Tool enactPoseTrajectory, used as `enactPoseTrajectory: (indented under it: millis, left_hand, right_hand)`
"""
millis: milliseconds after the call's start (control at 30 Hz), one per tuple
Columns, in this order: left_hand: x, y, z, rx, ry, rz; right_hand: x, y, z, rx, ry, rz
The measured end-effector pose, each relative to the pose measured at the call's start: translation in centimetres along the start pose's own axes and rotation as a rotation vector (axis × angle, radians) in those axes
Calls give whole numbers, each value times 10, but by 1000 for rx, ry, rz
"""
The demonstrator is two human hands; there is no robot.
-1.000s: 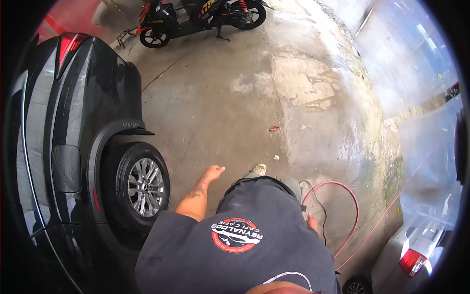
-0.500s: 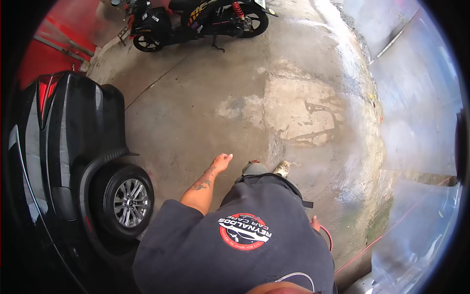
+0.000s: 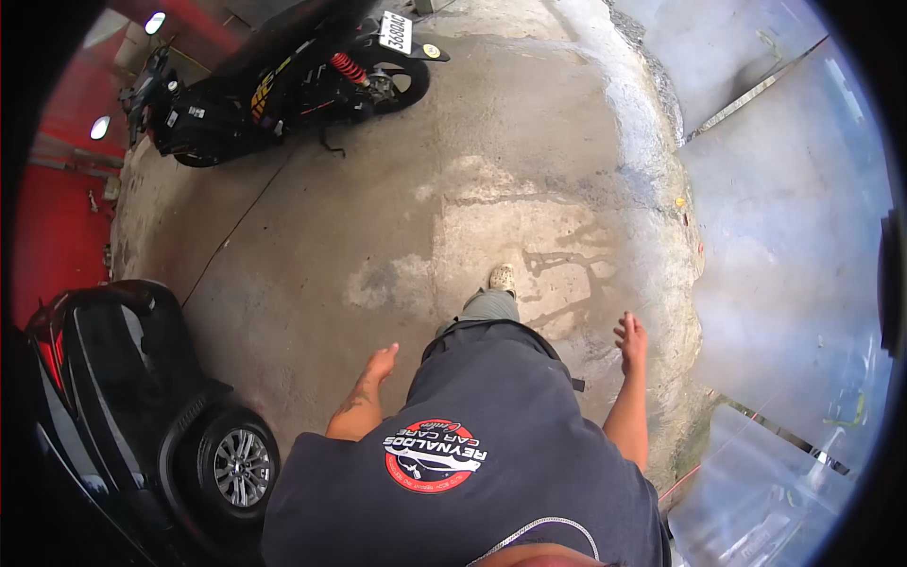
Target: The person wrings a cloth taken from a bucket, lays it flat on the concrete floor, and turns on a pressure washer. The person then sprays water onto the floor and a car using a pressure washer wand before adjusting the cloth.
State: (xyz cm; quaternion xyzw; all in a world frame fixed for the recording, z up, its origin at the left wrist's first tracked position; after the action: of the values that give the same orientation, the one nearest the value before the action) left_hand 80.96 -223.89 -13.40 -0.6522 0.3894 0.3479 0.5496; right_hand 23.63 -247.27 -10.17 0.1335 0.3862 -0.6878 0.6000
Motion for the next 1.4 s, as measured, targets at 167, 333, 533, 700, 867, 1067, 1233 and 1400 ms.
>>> enactPoseTrajectory:
  millis: [167, 333, 533, 700, 867, 1067, 1233, 1400]
  left_hand:
    - [21, -26, -284, 66, 575, -54]
    - [6, -46, -518, -172, 815, -11]
    - [86, -2, -629, -133, 638, -60]
    - [113, 41, -593, -68, 281, -56]
    - [117, 61, -575, -213, 35, -92]
    - [150, 62, -706, -196, -110, -38]
    - [130, 19, -931, -553, 319, -172]
    - [133, -10, -1042, -762, 335, -230]
  right_hand:
    - [-39, 9, -120, -117, 566, 71]
    - [-17, -18, -115, 93, 884, -7]
    - [214, -75, 2, 195, 847, -153]
    - [531, -67, 405, -201, 156, -19]
    - [635, 68, 871, -407, -865, -2]
    - [704, 206, 1002, -244, -775, 255]
    - [808, 189, 793, -620, -14, 288]
    - [784, 132, 702, -817, 638, 409]
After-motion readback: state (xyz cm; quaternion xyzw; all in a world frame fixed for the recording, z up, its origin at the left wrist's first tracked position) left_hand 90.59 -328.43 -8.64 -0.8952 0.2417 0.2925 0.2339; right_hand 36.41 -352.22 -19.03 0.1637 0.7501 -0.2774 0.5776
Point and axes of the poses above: each hand's wrist, its own x-axis towards the middle knuckle, its own y-axis out of the palm, z = x × y, the point moved 7 cm from there along x, towards the middle knuckle, and after that the axes turned 6 degrees about -x, right-handed, at the moved point
